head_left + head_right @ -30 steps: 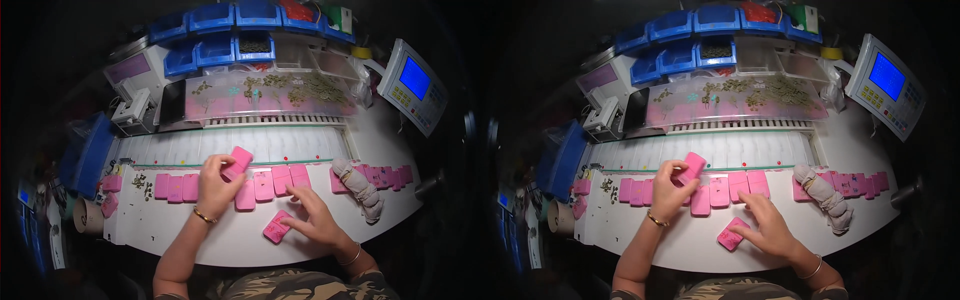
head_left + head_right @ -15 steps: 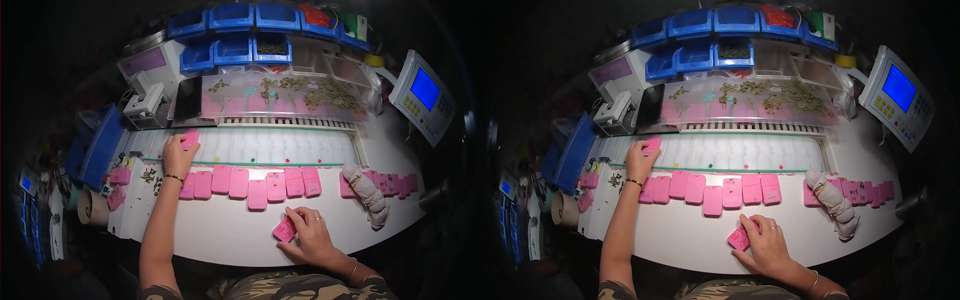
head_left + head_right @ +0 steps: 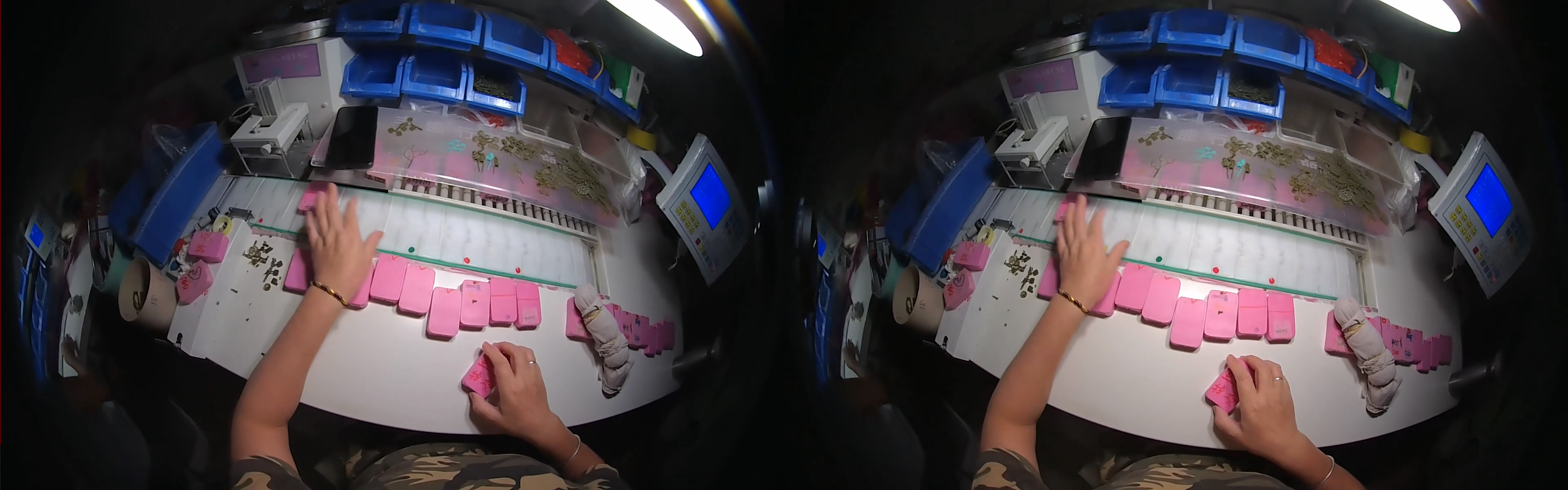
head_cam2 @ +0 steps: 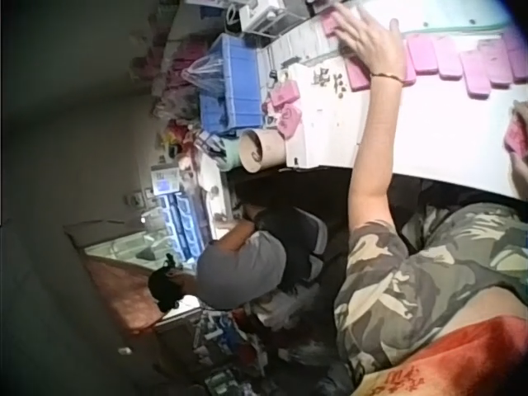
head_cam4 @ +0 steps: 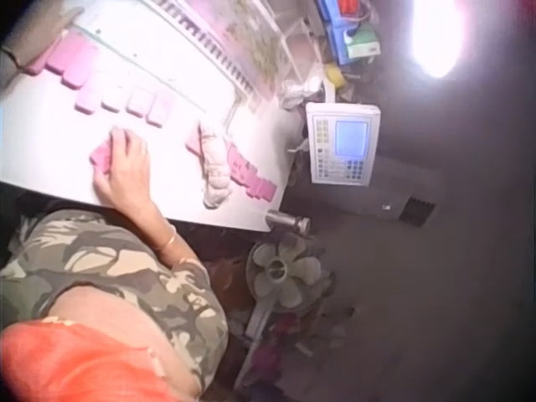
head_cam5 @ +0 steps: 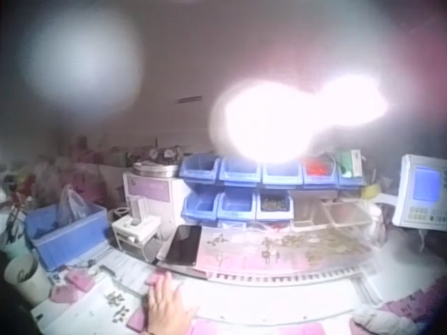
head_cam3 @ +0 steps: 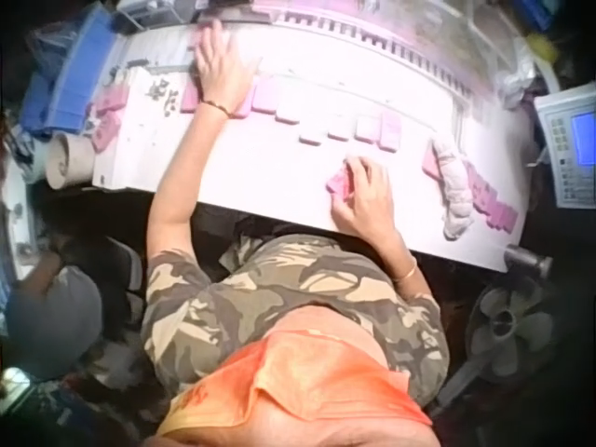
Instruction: The recorder is inserting small metal components into pink silicone molds on a workbench and interacting with a control panel.
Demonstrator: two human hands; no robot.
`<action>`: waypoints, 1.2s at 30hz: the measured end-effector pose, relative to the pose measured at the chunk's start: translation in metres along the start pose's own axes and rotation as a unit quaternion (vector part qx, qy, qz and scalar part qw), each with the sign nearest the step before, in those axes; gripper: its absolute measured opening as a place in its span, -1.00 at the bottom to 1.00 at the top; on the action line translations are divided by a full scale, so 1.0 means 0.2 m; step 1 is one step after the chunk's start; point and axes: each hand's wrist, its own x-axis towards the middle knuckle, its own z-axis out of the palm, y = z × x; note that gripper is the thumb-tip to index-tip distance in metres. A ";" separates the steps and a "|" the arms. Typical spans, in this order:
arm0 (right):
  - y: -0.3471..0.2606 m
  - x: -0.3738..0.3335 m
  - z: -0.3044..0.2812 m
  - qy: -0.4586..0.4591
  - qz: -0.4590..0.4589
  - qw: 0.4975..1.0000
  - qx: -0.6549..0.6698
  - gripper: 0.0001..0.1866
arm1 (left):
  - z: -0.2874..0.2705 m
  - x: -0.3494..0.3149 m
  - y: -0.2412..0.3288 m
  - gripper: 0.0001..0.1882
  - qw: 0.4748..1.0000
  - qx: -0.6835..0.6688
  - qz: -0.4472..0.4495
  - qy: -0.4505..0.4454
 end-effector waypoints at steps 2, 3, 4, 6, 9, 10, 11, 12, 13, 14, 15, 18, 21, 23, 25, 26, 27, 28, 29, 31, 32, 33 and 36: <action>0.01 0.00 0.00 -0.002 -0.003 1.000 0.007 -0.29 | -0.06 -0.09 0.12 -0.39 0.995 -0.078 0.062 -0.021; 0.01 0.00 0.00 0.001 -0.002 1.000 0.014 -0.28 | -0.09 -0.13 0.18 -0.41 0.989 -0.117 0.091 -0.024; 0.01 0.01 0.00 -0.003 -0.006 1.000 0.014 -0.28 | -0.11 -0.17 0.22 -0.44 0.980 -0.160 0.113 -0.029; 0.02 0.02 0.02 0.010 -0.016 0.999 0.038 -0.25 | -0.14 -0.24 0.29 -0.46 0.971 -0.199 0.129 -0.032; 0.01 0.05 -0.03 0.032 -0.031 0.998 0.045 -0.21 | -0.17 -0.30 0.37 -0.50 0.945 -0.284 0.152 -0.051; 0.00 0.07 -0.04 0.030 -0.033 0.998 0.042 -0.21 | -0.16 -0.31 0.37 -0.51 0.935 -0.310 0.163 -0.051; -0.01 0.08 -0.06 0.048 -0.027 0.997 0.048 -0.20 | -0.15 -0.31 0.37 -0.53 0.925 -0.335 0.174 -0.051; -0.02 0.10 -0.07 0.066 -0.022 0.996 0.055 -0.20 | -0.15 -0.31 0.36 -0.53 0.925 -0.335 0.171 -0.048; -0.03 0.12 -0.08 0.075 -0.025 0.996 0.051 -0.19 | -0.14 -0.31 0.34 -0.55 0.921 -0.345 0.175 -0.049; -0.03 0.13 -0.08 0.072 -0.029 0.996 0.051 -0.19 | -0.14 -0.31 0.33 -0.56 0.916 -0.355 0.178 -0.049; -0.04 0.15 -0.08 0.085 -0.034 0.995 0.036 -0.18 | -0.14 -0.31 0.32 -0.56 0.917 -0.356 0.175 -0.045; -0.04 0.20 -0.08 0.103 -0.043 0.994 0.008 -0.16 | -0.14 -0.31 0.31 -0.58 0.913 -0.362 0.183 -0.049; -0.06 0.24 -0.07 0.126 -0.034 0.991 0.006 -0.15 | -0.15 -0.32 0.30 -0.57 0.892 -0.398 0.202 -0.068; -0.08 0.27 -0.07 0.134 -0.044 0.990 -0.009 -0.15 | -0.16 -0.34 0.32 -0.57 0.889 -0.404 0.209 -0.062; -0.09 0.29 -0.06 0.141 -0.053 0.988 -0.023 -0.15 | -0.16 -0.36 0.33 -0.54 0.881 -0.414 0.222 -0.055; -0.10 0.31 -0.05 0.144 -0.060 0.987 -0.031 -0.15 | -0.16 -0.36 0.33 -0.54 0.881 -0.415 0.221 -0.054; -0.11 0.32 -0.05 0.146 -0.068 0.986 -0.038 -0.15 | -0.16 -0.37 0.33 -0.53 0.879 -0.422 0.217 -0.056; -0.11 0.32 -0.04 0.145 -0.069 0.986 -0.037 -0.15 | -0.17 -0.37 0.32 -0.53 0.876 -0.428 0.213 -0.058; -0.12 0.33 -0.04 0.143 -0.072 0.987 -0.034 -0.15 | -0.18 -0.38 0.32 -0.53 0.877 -0.428 0.212 -0.057; -0.12 0.35 -0.03 0.143 -0.073 0.986 -0.036 -0.15 | -0.18 -0.37 0.33 -0.49 0.876 -0.431 0.202 -0.079; -0.12 0.35 -0.02 0.144 -0.077 0.986 -0.035 -0.15 | -0.17 -0.38 0.33 -0.49 0.875 -0.432 0.204 -0.077; -0.13 0.36 -0.02 0.144 -0.083 0.986 -0.032 -0.15 | -0.17 -0.39 0.34 -0.46 0.874 -0.440 0.196 -0.068; -0.14 0.38 -0.01 0.136 -0.077 0.987 -0.029 -0.15 | -0.17 -0.40 0.35 -0.42 0.868 -0.459 0.179 -0.065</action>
